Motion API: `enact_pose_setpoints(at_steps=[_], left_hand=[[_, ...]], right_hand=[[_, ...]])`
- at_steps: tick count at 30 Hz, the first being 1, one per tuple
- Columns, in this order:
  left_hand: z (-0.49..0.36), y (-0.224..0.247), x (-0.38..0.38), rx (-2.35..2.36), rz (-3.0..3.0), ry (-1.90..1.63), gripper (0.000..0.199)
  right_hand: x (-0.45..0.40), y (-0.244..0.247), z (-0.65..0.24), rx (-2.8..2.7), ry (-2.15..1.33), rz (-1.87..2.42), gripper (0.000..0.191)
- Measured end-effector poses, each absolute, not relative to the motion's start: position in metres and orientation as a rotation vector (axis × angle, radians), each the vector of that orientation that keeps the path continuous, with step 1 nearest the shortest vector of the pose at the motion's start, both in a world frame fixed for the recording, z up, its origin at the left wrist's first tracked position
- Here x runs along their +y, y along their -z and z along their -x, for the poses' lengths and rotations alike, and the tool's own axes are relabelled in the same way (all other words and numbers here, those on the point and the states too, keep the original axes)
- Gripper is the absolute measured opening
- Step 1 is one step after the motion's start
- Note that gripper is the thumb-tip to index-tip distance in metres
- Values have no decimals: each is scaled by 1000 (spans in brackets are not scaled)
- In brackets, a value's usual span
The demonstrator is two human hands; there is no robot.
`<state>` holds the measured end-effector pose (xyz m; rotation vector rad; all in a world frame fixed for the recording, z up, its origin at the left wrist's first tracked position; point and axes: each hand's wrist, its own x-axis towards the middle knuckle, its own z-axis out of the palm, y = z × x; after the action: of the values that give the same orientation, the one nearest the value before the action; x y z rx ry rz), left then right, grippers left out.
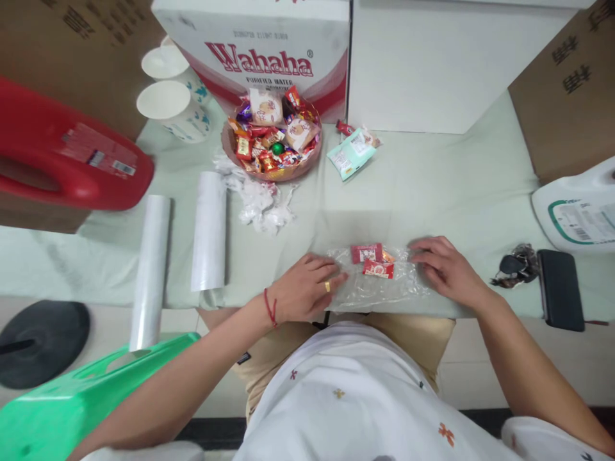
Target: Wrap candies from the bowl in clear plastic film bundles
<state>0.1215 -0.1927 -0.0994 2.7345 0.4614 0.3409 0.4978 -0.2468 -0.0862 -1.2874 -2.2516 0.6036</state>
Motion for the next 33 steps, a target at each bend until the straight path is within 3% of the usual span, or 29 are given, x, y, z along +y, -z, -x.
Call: enact_pose_setpoints(at_steps=[5, 8, 10, 12, 17, 22, 30, 33], left_hand=[[-114, 100, -213, 525, -2741, -401, 61], [-118, 104, -222, 619, -2764, -322, 43], [-121, 106, -225, 688, -2756, -312, 21], [-123, 108, -226, 717, -2731, -350, 12], [-128, 113, -219, 801, -2523, -539, 20], [-144, 115, -210, 1108, -2304, -667, 19], [-170, 111, -199, 1690, -2169, -464, 11], [-171, 108, -198, 1699, -2254, -489, 32]], right_hand=[[-282, 84, -486, -2356, -621, 1222, 40], [-291, 94, -479, -2402, -583, 1215, 18], [-289, 96, -478, -2339, -577, 1207, 14], [-283, 93, -477, -2255, -620, 1185, 14], [-258, 82, -471, -2053, -834, 1369, 13], [-235, 88, -465, -1863, -847, 1707, 24], [-226, 108, -464, -1746, -664, 1987, 18], [-227, 110, -471, -1718, -508, 1975, 18]])
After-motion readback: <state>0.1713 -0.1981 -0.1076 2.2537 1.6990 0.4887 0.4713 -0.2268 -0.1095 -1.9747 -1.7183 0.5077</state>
